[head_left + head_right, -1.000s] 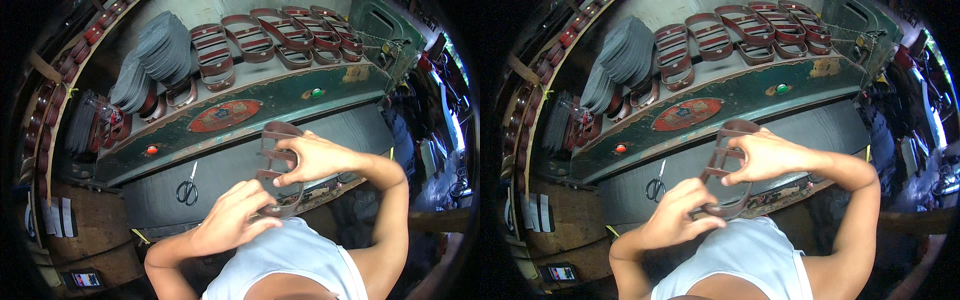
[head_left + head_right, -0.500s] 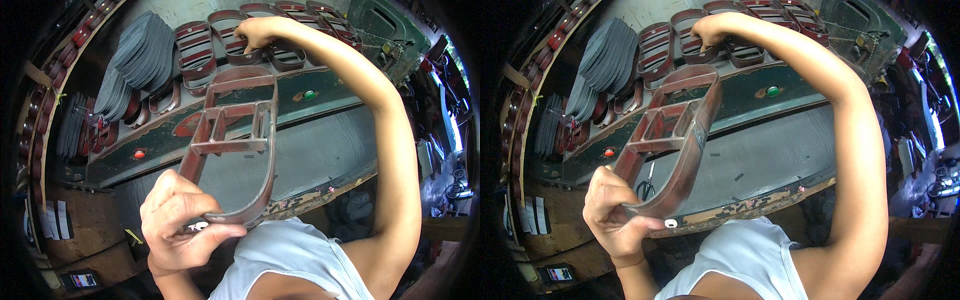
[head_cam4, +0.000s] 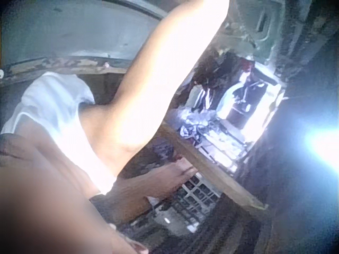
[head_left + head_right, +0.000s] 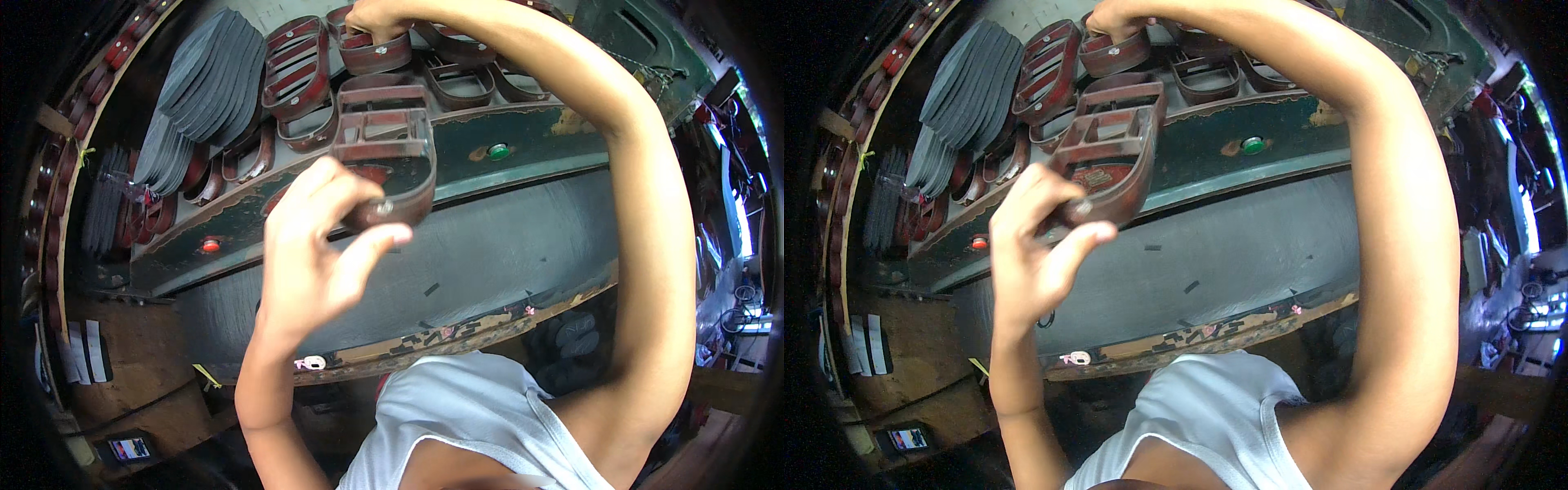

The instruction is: The person uses a metal template to mark and cut rubber soles with scissors. They repeatedly place the template on the sole, trace the outline, cut along the marked line, and then stack the finished soles on a shelf.

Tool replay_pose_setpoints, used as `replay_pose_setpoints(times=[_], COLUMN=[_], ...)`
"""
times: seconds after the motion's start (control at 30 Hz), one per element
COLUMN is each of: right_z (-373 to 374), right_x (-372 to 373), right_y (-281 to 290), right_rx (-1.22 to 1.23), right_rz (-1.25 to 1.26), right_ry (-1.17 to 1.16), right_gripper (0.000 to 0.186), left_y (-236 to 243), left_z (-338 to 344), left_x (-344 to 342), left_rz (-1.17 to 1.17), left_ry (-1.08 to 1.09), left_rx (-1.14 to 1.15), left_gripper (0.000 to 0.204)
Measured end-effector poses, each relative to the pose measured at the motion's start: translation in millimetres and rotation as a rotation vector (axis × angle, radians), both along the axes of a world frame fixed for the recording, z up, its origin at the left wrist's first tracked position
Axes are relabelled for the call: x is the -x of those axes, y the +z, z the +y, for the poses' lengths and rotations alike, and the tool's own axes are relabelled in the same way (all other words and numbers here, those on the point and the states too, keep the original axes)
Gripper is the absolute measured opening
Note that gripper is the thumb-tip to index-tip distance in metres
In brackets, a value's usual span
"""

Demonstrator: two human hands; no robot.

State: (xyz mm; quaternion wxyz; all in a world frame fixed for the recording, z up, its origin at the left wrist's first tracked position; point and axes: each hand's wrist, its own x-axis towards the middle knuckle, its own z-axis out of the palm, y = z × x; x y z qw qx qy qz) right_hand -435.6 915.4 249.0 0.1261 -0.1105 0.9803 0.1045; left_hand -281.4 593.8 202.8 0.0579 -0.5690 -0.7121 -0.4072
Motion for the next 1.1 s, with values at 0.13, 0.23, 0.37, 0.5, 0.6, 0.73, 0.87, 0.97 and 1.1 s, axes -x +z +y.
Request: replay_pose_setpoints(times=[0.13, 0.23, 0.37, 0.5, 0.6, 0.73, 0.87, 0.97, 1.1], right_z=[-3.7, -14.6, -15.4, -19.2, -32.7, -42.6, -63.7, -94.6, -126.6], right_x=[-18.3, -22.9, -25.8, -36.0, -53.1, -68.7, -68.4, -75.4, -81.1], right_y=[13.5, 15.8, 2.5, -8.0, -8.3, 2.7, -14.1, -42.5, -55.1], right_rx=[0.019, -0.072, -0.141, -0.198, -0.169, -0.102, 0.389, 0.34, 0.369], right_rz=[0.026, 0.093, 0.227, 0.28, 0.187, 0.295, 0.455, 0.415, 0.481], right_ry=[-0.046, -0.023, 0.037, 0.058, -0.019, -0.035, 0.229, 0.172, 0.018], right_gripper=[0.046, 0.04, 0.044, 0.046, 0.046, 0.052, 0.068, 0.074, 0.075], left_y=[-48.1, -68.3, -79.0, -86.9, -94.9, -108.2, -128.0, -152.2, -193.8], left_z=[44.7, 82.1, 111.8, 98.1, 53.1, -10.5, -64.6, -100.1, -149.4], left_x=[38.0, 69.1, 90.1, 72.6, 45.2, 30.4, 29.8, 18.6, -11.1], left_rz=[0.034, 0.067, 0.077, 0.206, 0.246, 0.004, -0.307, -0.28, -0.379], left_ry=[0.094, 0.195, 0.22, 0.258, 0.27, 0.312, 0.361, 0.315, 0.325], left_rx=[-0.052, -0.102, -0.057, -0.055, -0.074, -0.1, -0.023, 0.01, 0.1], left_gripper=[0.029, 0.026, 0.021, 0.024, 0.028, 0.022, 0.019, 0.018, 0.022])
